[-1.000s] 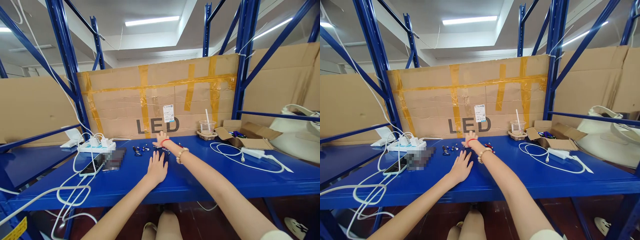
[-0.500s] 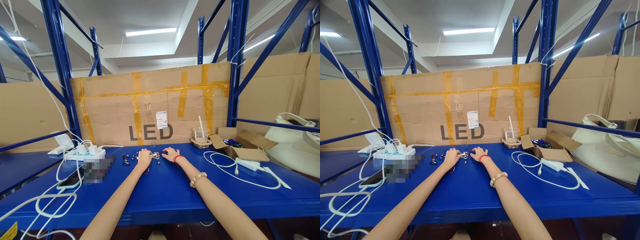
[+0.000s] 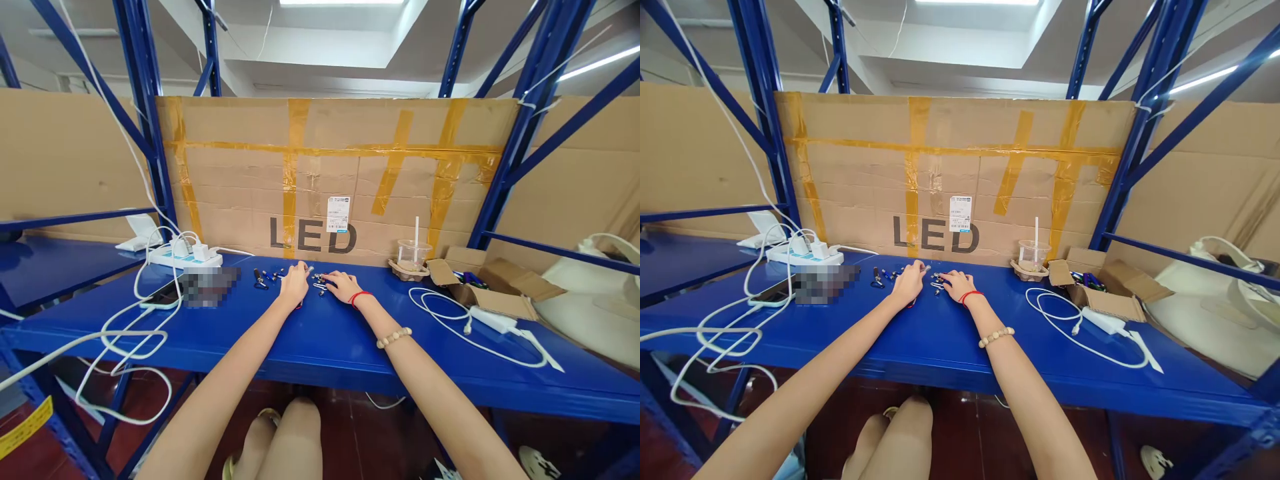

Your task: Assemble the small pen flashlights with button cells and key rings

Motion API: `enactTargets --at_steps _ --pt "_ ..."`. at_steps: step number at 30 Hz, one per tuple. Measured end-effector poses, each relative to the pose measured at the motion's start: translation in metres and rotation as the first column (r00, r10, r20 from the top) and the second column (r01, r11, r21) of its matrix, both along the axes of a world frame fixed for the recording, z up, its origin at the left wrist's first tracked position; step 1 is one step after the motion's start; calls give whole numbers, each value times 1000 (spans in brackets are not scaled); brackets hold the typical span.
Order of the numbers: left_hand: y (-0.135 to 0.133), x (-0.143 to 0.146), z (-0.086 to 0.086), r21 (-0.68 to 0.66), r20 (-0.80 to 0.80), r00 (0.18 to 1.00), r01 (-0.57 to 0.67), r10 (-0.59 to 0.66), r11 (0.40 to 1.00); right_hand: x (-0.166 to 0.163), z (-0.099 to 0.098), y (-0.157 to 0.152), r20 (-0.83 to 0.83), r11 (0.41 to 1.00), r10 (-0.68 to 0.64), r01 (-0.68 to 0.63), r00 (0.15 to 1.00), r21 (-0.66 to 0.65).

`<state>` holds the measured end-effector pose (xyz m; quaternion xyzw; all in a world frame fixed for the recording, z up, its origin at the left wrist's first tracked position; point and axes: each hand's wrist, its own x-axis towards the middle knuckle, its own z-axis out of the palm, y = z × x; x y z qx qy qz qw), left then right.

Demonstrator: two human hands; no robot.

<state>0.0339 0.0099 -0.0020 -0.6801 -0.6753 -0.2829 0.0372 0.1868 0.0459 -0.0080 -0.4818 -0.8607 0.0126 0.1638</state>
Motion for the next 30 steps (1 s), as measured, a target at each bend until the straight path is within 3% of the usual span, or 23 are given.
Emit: enactTargets --at_steps 8,20,30 --pt "-8 0 3 7 57 988 142 -143 990 0 3 -3 22 999 -25 24 999 30" --pt "-13 4 7 -14 34 969 245 -244 969 -7 6 -8 -85 999 -40 43 996 32" --pt "-9 2 3 -73 4 969 246 -247 967 -7 9 -8 -105 990 -141 141 984 -10"
